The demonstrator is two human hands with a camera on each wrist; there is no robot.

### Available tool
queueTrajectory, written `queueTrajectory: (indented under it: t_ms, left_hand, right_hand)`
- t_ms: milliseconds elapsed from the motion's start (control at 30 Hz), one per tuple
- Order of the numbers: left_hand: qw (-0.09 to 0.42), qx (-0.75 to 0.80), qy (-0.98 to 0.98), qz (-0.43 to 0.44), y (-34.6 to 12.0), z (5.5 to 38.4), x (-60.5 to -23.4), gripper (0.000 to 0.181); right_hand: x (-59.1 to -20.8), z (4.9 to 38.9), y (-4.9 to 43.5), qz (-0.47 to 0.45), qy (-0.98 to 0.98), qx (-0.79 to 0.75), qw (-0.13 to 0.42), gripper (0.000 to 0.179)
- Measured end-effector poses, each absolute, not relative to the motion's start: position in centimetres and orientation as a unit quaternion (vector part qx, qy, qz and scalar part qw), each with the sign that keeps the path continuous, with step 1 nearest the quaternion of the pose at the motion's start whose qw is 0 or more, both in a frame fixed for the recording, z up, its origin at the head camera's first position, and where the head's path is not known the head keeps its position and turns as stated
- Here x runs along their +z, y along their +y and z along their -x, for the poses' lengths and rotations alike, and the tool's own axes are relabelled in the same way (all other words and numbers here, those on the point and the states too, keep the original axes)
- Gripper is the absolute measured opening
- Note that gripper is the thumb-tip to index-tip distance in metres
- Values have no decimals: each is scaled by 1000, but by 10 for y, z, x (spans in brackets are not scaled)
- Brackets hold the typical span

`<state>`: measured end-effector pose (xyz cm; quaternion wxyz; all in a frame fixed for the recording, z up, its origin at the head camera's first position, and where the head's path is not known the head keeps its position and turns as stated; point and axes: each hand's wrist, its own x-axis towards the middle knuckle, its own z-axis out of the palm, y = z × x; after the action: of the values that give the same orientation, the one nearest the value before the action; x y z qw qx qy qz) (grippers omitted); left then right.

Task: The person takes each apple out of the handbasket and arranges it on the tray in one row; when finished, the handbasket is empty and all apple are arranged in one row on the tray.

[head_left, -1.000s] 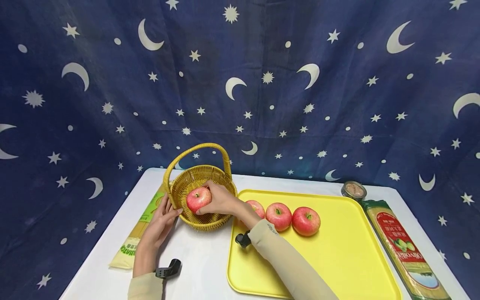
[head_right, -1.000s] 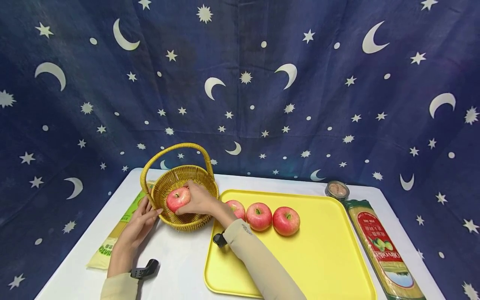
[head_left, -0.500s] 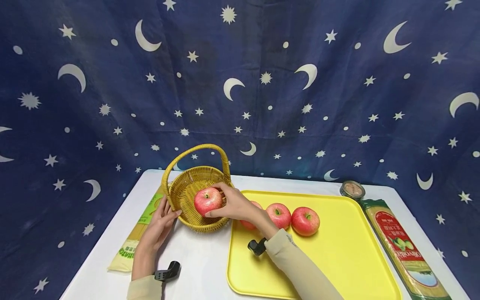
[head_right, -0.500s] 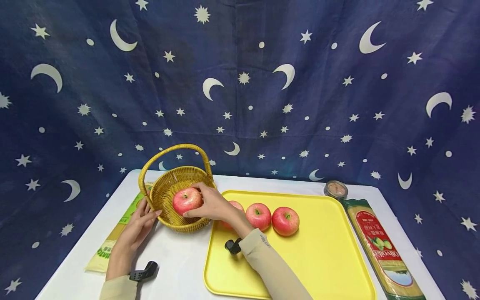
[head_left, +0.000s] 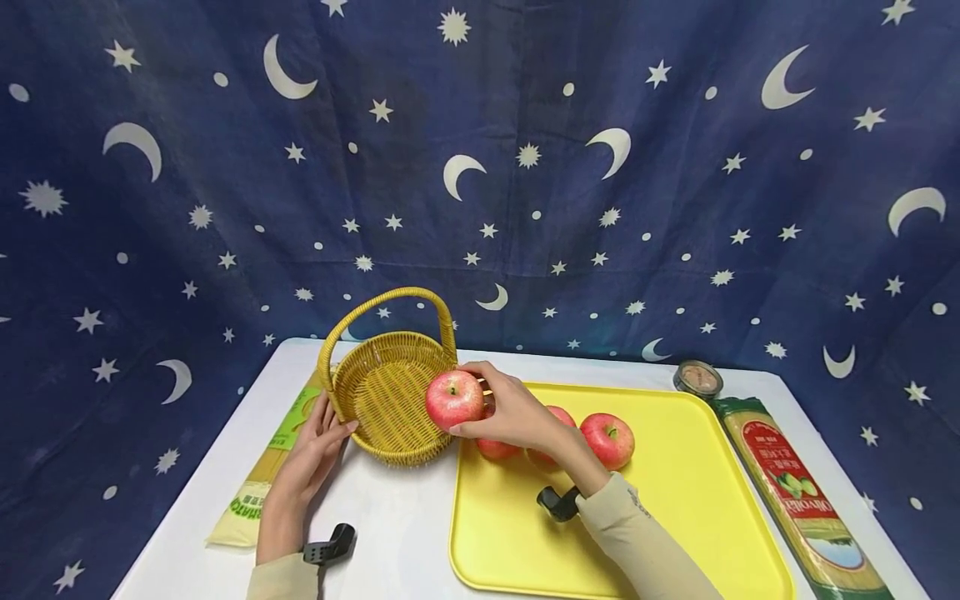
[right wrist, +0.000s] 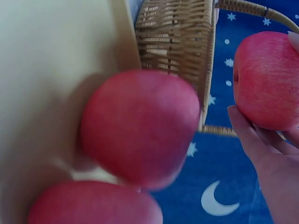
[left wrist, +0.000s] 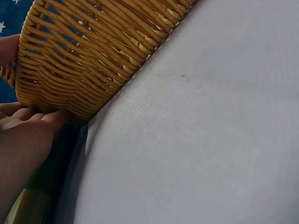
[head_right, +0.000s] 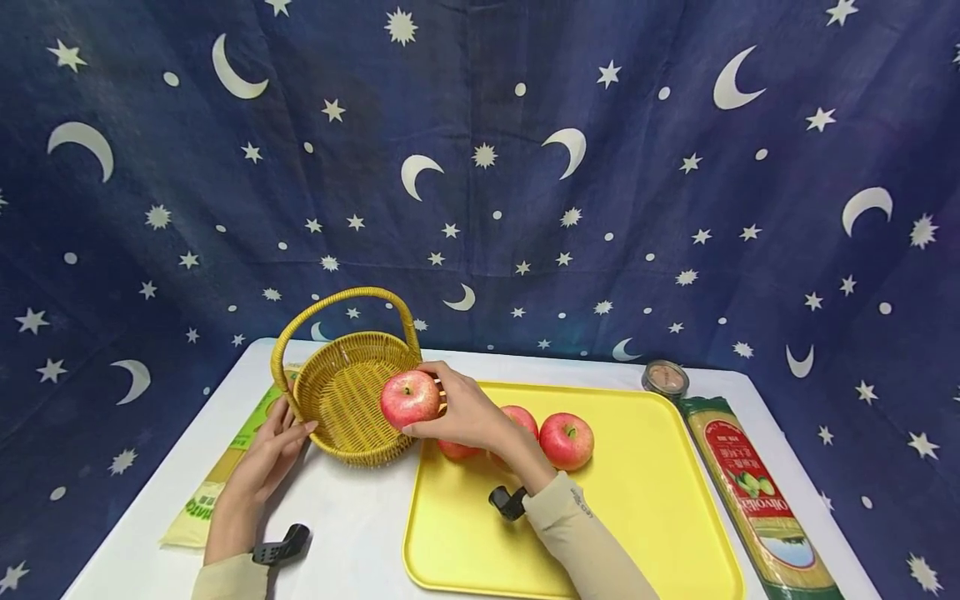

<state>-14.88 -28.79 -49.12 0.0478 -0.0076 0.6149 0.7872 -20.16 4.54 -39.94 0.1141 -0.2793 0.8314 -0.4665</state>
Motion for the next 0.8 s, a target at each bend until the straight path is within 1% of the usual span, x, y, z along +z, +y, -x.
queueTrajectory:
  t_ms: [133, 333, 533, 800]
  left_hand:
    - [49, 787, 615, 8, -287, 148, -492, 101]
    - [48, 792, 609, -1, -287, 149, -491, 100]
    - [50, 792, 609, -9, -288, 151, -492, 100]
    - [46, 787, 615, -13, -287, 148, -493, 99]
  right_hand:
    - [-398, 195, 68, 277, 837, -463, 89, 80]
    - [-394, 186, 103, 251, 841, -473, 73, 80]
    - [-392, 182, 146, 236, 858, -455, 30, 78]
    - [-390, 173, 201, 195, 877, -440, 1, 77]
